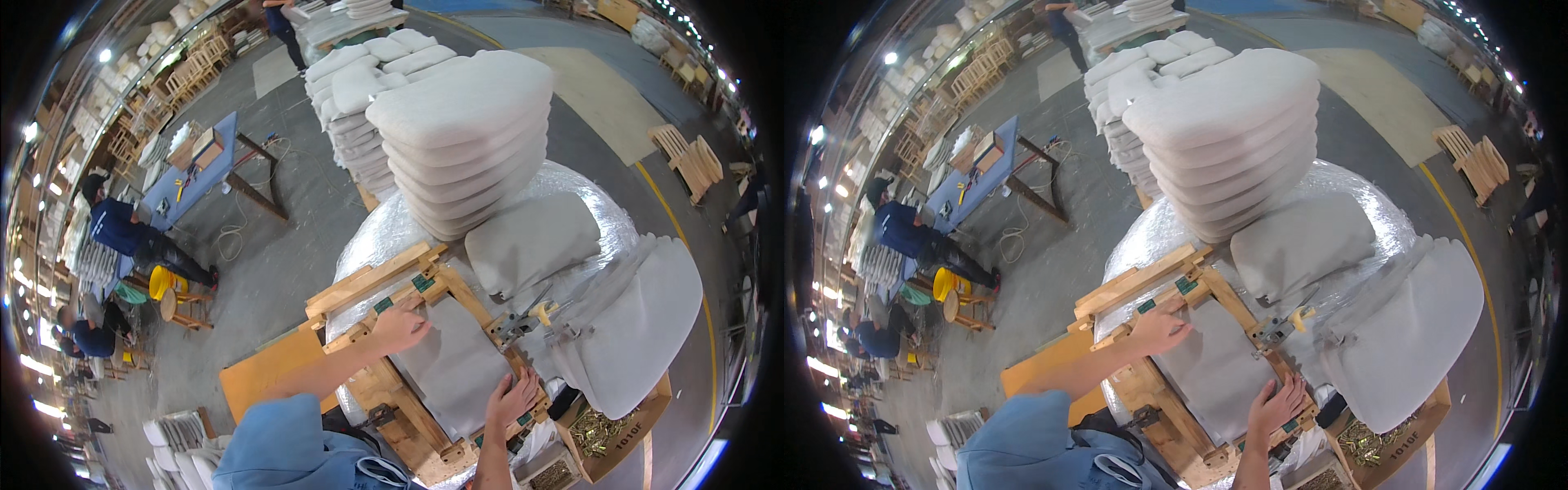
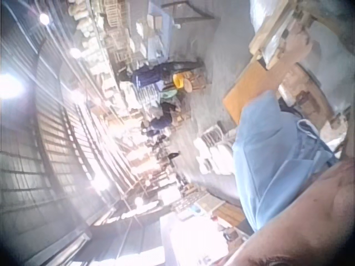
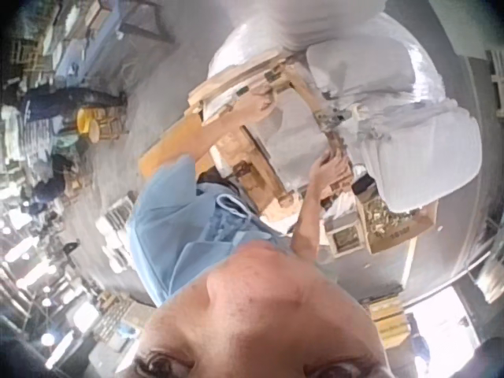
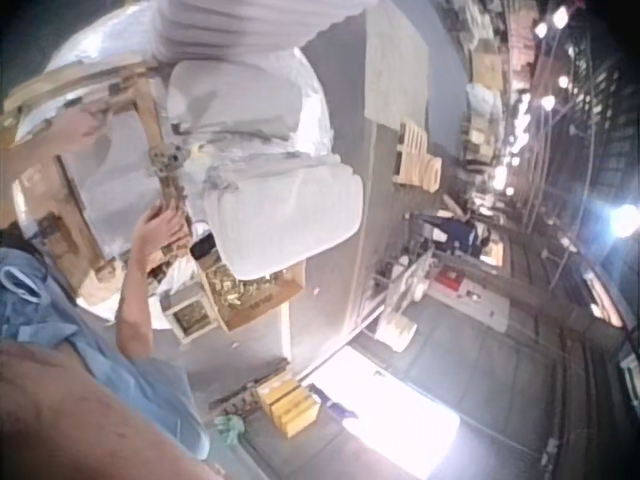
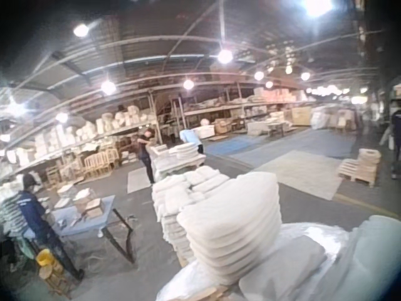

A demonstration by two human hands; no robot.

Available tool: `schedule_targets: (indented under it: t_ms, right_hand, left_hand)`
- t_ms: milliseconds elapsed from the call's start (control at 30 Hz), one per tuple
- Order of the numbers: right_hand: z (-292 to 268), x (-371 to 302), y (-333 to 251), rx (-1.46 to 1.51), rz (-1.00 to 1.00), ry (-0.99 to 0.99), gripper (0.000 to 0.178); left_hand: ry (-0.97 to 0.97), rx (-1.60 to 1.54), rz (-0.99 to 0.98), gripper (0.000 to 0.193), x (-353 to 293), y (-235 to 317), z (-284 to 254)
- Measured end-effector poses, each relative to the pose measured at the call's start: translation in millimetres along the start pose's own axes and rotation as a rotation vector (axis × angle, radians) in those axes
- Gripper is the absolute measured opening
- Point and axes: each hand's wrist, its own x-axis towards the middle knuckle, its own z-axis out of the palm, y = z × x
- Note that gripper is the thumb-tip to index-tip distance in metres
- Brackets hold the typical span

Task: The person assembles gray fabric cushions by placing them into a wooden jig, securing them with clamps, and using a pneumatic drill to fasten them. The person repeatedly handles cushions, aligns them in the jig, and stacks completed units.

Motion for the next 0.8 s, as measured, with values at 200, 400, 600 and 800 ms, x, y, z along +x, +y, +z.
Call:
schedule_targets:
  t_ms: [200,400,600,800]
  right_hand:
    - [-5.9,5.7,-8.6,0.064,0.029,-0.006,0.045]
    - [-9.2,0.0,-7.9,0.071,0.061,-0.088,0.06]
    - [-24.9,7.4,-33.0,-0.028,0.08,-0.248,0.08]
    - [-11.6,10.0,-17.1,0.021,0.062,-0.129,0.083]
  left_hand:
    - [-0.221,-0.161,0.125,0.028,88.9,-9.1,-9.5]
    - [-0.217,0.01,0.553,0.068,97.7,-10.2,27.7]
    - [-0.418,0.098,0.532,0.081,103.7,-7.5,32.5]
    - [-0.405,0.191,0.516,0.08,110.7,-4.1,36.7]
